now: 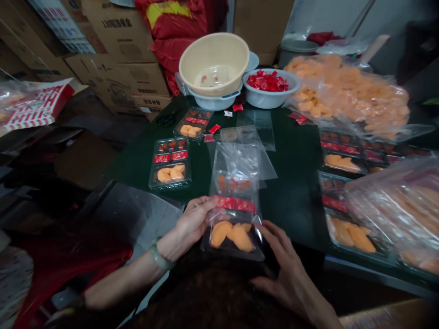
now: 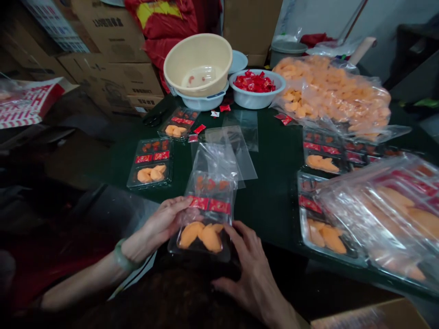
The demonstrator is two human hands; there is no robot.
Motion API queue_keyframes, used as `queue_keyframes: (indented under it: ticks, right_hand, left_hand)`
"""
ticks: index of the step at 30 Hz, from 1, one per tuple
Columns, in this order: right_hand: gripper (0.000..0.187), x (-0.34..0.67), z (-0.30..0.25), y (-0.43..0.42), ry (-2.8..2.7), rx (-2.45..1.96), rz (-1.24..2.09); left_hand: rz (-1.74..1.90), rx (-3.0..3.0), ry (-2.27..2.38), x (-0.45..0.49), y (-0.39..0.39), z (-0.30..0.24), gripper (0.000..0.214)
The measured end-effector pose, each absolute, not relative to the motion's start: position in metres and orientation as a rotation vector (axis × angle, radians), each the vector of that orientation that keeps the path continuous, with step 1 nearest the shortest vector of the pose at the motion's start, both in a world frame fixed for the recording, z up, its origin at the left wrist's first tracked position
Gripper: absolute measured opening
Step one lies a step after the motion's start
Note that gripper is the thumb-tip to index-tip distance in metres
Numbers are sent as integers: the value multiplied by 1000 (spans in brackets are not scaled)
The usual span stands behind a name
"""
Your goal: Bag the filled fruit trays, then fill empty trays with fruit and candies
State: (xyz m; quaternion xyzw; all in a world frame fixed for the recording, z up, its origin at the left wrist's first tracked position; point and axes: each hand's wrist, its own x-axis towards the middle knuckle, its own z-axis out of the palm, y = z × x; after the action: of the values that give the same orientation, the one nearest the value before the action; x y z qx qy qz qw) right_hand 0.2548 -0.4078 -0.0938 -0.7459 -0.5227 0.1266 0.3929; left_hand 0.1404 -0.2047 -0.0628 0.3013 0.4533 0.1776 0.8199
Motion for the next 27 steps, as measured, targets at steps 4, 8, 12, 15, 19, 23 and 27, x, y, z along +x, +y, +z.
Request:
queue_keyframes:
  ticks: [4, 8, 12, 15, 19, 23, 27]
  right_hand:
    - [54, 263, -78, -386, -1489, -1951, -68]
    - [28, 266, -78, -365, -1348, -1830, -95]
    - [16, 266, -92, -345, -1252, -1907, -291]
    - [11, 267, -99, -332, -1264, -2044, -415]
    - [9, 269, -95, -328, -1397, -2093, -395]
    - [14, 265, -80, -334, -1478, -1902, -272]
    - [12, 254, -78, -340, -1601, -1648, -288]
  left_hand:
    - [314, 622, 928, 164, -194, -58, 14]
    - [211, 522, 941, 167, -201, -55, 12]
    - [155, 505, 902, 161, -220, -54, 30]
    - [145, 550, 782, 161, -227, -57, 35]
    - [192, 593, 852, 160, -219, -62, 31]
    - [260, 718, 963, 157, -207, -64, 32]
    - [283, 772, 947, 152, -200, -64, 40]
